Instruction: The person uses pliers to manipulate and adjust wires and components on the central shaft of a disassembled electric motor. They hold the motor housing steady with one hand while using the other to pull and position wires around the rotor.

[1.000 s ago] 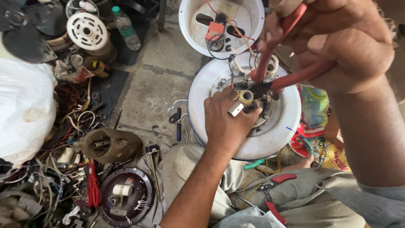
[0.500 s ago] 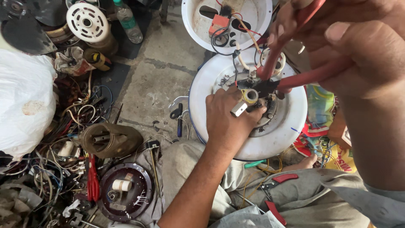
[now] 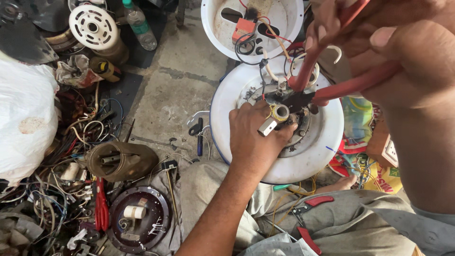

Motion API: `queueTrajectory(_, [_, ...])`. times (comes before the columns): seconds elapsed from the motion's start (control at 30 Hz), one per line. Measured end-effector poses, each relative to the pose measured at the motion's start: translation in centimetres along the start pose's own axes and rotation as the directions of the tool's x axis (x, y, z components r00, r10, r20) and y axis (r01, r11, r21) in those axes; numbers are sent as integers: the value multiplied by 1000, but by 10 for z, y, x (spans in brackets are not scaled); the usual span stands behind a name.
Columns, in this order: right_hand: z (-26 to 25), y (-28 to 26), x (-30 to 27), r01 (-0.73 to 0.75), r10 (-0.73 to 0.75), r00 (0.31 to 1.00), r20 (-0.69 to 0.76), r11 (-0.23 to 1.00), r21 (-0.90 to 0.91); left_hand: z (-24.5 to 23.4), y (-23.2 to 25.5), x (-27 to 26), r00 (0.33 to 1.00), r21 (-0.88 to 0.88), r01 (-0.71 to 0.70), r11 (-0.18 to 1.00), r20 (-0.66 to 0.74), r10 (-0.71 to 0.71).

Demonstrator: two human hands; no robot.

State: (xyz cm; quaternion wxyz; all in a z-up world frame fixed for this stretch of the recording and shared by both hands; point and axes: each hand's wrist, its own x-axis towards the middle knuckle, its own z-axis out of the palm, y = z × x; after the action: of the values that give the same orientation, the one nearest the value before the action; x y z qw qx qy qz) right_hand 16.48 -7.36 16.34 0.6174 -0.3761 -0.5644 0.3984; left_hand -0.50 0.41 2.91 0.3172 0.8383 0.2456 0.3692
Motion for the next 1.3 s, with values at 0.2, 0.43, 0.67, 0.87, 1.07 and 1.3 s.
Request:
queueTrajectory(0.2, [-10, -2, 1, 8, -13, 989, 149, 999, 33, 4, -1, -3, 997, -8, -41, 999, -59, 41])
queueTrajectory(0.43, [-16, -2, 12, -19, -3, 969, 246, 996, 90, 12, -3, -4, 998, 58, 7, 998, -64, -4])
queueTrajectory(0.67, [35, -24, -11, 8, -23, 990, -138, 994, -107, 15, -6, -4, 993, 70, -36, 997, -114, 44])
queueTrajectory(0.87, [66, -15, -19, 91, -162, 902, -401, 978, -189, 11, -3, -3, 995, 87, -12, 996, -93, 21])
queueTrajectory(1.07, [75, 6, -30, 40, -283, 744, -605, 923, -382, 9, -4, -4, 996, 76, 85, 993, -24, -84])
queueTrajectory(1.3, [115, 4, -16, -34, -338, 716, -610, 856, -515, 10, -6, -4, 998, 88, 47, 995, -48, -43])
